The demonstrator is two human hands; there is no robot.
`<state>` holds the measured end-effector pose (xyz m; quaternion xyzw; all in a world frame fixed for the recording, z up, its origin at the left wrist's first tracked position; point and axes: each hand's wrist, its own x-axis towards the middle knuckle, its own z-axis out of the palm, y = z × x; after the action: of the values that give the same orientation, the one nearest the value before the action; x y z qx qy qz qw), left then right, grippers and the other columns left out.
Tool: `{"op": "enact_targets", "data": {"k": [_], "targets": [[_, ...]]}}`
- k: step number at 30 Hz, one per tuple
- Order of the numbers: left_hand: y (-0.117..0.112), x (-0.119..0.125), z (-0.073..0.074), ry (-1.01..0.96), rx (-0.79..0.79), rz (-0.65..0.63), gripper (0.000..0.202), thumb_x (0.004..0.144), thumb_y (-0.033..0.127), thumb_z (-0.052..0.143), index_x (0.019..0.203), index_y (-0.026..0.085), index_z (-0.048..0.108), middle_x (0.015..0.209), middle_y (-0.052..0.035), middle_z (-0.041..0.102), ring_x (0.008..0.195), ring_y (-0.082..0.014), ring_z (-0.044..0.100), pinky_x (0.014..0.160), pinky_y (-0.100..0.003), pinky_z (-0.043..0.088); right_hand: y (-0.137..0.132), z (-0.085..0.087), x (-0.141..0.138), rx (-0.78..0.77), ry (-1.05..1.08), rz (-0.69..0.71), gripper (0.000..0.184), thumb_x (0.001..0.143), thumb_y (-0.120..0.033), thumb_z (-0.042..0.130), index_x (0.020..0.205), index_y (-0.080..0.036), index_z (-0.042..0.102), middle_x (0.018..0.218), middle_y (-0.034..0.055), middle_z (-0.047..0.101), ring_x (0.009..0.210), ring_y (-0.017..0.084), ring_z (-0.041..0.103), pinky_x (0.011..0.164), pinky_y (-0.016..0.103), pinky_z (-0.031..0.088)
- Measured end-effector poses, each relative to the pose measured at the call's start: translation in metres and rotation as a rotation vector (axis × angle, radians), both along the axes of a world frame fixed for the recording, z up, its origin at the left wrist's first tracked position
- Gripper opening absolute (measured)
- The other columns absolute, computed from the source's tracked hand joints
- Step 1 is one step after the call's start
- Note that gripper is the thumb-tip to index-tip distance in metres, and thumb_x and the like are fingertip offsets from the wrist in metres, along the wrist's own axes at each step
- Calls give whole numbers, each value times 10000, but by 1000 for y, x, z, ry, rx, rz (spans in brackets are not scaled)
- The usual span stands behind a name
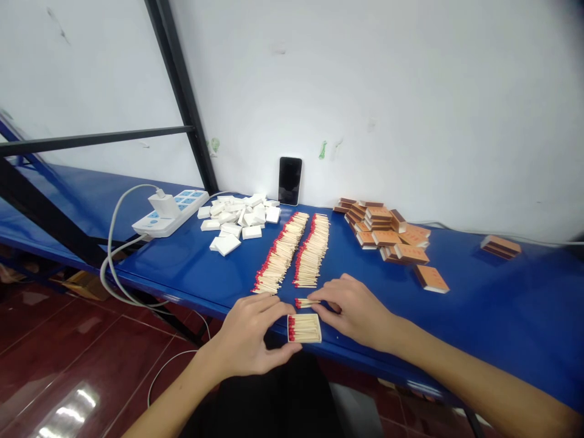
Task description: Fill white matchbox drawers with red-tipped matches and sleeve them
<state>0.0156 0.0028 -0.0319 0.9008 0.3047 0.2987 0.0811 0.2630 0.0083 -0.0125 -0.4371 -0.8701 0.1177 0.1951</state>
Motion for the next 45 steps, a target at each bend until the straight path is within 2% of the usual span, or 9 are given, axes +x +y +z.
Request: {"op": "enact_targets", "data": {"k": [5,11,23,35,45], "targets": [[0,-1,0,1,-7,-6,292,829,406,709,1026,198,656,802,-31,679,723,-207,648,632,-303,468,-1,3,-1,-36,16,-19,152,934,-213,589,953,-222,740,672,-26,653,593,121,542,702,288,307],[1,0,0,-3,6,2,289,826,418,705,1016,205,659,802,-29,687,721,-207,653,641,-303,479,-1,3,-3,-43,19,-20,165,928,-220,571,884,-208,730,601,-33,591,561,118,509,697,285,321],[1,1,1,-3,2,-3,283,812,399,726,1009,211,650,798,-20,683,714,-208,650,636,-302,466,-2,2,-2,-59,-101,-13,60,948,-181,556,908,-205,594,597,-75,517,551,128,489,716,288,346],[1,1,1,-7,11,1,268,822,395,711,1005,207,652,807,-24,694,707,-198,652,630,-300,477,0,-3,0,30,-107,-3,74,948,-175,526,912,-207,581,577,-69,538,516,134,473,686,291,344],[1,0,-1,-5,-3,1,287,816,396,728,1014,206,646,838,-20,701,738,-214,663,656,-322,486,0,0,0,12,-75,9,63,925,-162,543,906,-205,585,604,-69,553,535,125,486,689,284,325]]}}
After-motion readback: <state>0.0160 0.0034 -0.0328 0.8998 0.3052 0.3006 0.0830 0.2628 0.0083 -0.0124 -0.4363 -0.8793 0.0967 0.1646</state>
